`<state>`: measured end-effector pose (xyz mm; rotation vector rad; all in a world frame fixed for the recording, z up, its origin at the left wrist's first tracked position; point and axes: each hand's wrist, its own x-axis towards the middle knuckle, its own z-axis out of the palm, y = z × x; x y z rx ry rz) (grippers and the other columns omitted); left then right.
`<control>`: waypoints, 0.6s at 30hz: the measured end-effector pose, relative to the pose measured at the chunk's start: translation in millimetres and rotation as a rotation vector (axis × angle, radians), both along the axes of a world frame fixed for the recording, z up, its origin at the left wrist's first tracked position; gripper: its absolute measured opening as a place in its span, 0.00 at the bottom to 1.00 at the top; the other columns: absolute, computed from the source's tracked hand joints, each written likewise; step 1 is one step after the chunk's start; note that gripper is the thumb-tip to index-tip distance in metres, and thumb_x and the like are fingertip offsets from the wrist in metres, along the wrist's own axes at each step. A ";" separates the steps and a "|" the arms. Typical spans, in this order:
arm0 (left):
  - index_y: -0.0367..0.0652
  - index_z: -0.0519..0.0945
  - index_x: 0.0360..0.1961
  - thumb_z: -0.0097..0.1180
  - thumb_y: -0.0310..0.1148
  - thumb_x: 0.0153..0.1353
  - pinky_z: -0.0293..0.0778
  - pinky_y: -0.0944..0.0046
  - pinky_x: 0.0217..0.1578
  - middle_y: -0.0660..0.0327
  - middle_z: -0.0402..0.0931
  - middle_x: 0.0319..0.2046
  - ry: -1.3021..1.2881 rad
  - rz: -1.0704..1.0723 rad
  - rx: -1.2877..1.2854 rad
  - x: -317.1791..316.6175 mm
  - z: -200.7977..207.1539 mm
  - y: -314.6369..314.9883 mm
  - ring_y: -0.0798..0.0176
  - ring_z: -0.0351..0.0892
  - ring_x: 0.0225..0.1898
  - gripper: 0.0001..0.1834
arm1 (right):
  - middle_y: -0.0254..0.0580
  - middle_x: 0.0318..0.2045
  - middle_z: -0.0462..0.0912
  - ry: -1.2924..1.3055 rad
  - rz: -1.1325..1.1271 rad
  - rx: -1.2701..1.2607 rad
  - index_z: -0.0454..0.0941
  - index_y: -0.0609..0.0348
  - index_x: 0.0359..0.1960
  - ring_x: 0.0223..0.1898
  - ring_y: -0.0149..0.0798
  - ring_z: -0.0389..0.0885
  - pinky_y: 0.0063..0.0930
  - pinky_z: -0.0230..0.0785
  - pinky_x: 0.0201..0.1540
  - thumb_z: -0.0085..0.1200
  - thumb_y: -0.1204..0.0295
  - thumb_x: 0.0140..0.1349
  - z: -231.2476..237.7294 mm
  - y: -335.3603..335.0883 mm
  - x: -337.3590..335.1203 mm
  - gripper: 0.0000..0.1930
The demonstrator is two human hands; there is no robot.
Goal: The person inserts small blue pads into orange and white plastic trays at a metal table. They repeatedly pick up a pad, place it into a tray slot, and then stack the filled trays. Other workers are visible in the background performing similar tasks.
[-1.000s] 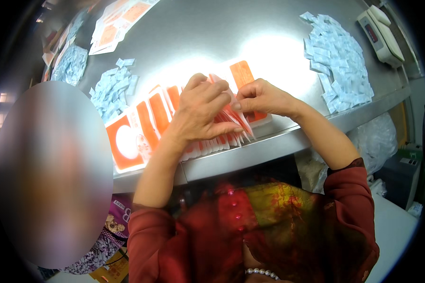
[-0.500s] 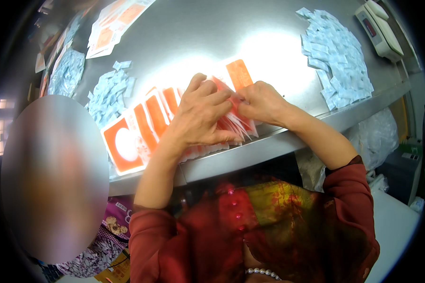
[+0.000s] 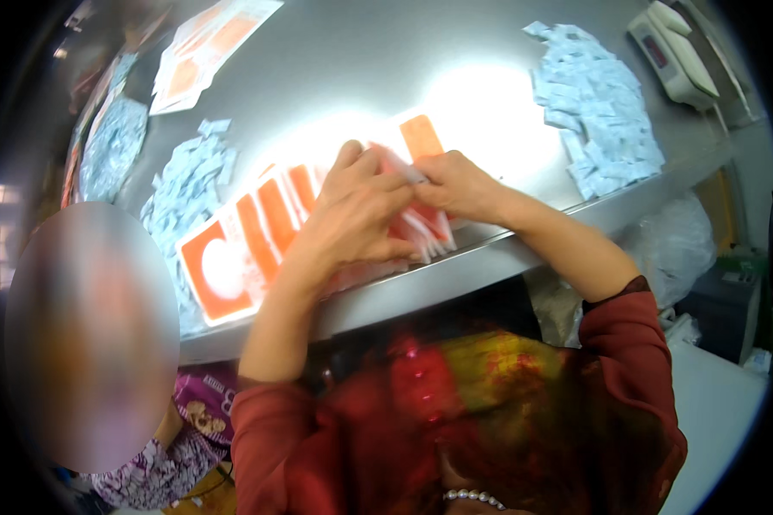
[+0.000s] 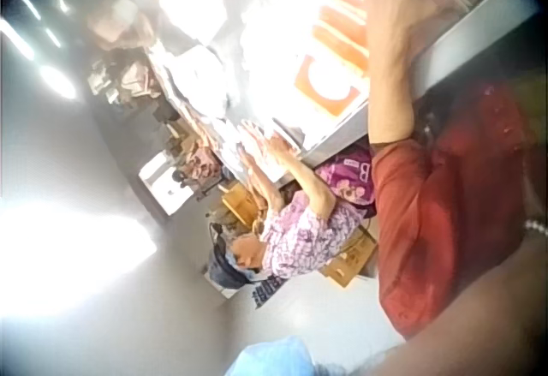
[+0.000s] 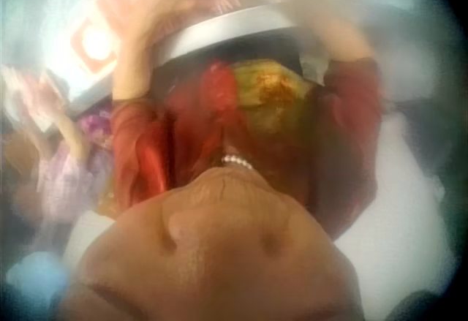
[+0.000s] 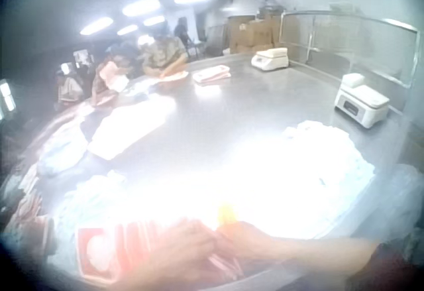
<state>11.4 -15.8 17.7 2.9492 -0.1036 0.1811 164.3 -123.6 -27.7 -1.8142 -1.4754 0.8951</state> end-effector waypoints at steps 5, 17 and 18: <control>0.41 0.78 0.22 0.66 0.54 0.27 0.62 0.56 0.46 0.64 0.73 0.24 -0.174 0.010 0.034 1.9 -11.9 -6.8 0.58 0.66 0.32 0.28 | 0.56 0.24 0.78 -0.270 0.042 -0.072 0.75 0.63 0.32 0.29 0.55 0.78 0.45 0.69 0.34 0.46 0.70 0.53 -10.9 6.0 -0.6 0.10; 0.43 0.68 0.10 0.68 0.36 0.19 0.67 0.53 0.48 0.62 0.63 0.14 -0.325 -0.044 0.078 -15.6 -22.9 5.8 0.60 0.69 0.25 0.19 | 0.38 0.18 0.75 0.257 -0.221 -0.230 0.77 0.65 0.27 0.19 0.31 0.74 0.22 0.66 0.20 0.60 0.67 0.44 2.7 -2.0 22.0 0.13; 0.43 0.69 0.10 0.68 0.36 0.19 0.67 0.53 0.48 0.62 0.63 0.14 -0.335 -0.043 0.059 -15.6 -20.9 4.9 0.60 0.69 0.25 0.19 | 0.36 0.17 0.75 0.202 -0.138 -0.232 0.78 0.63 0.27 0.18 0.30 0.74 0.22 0.65 0.20 0.60 0.64 0.47 9.3 -4.6 26.1 0.14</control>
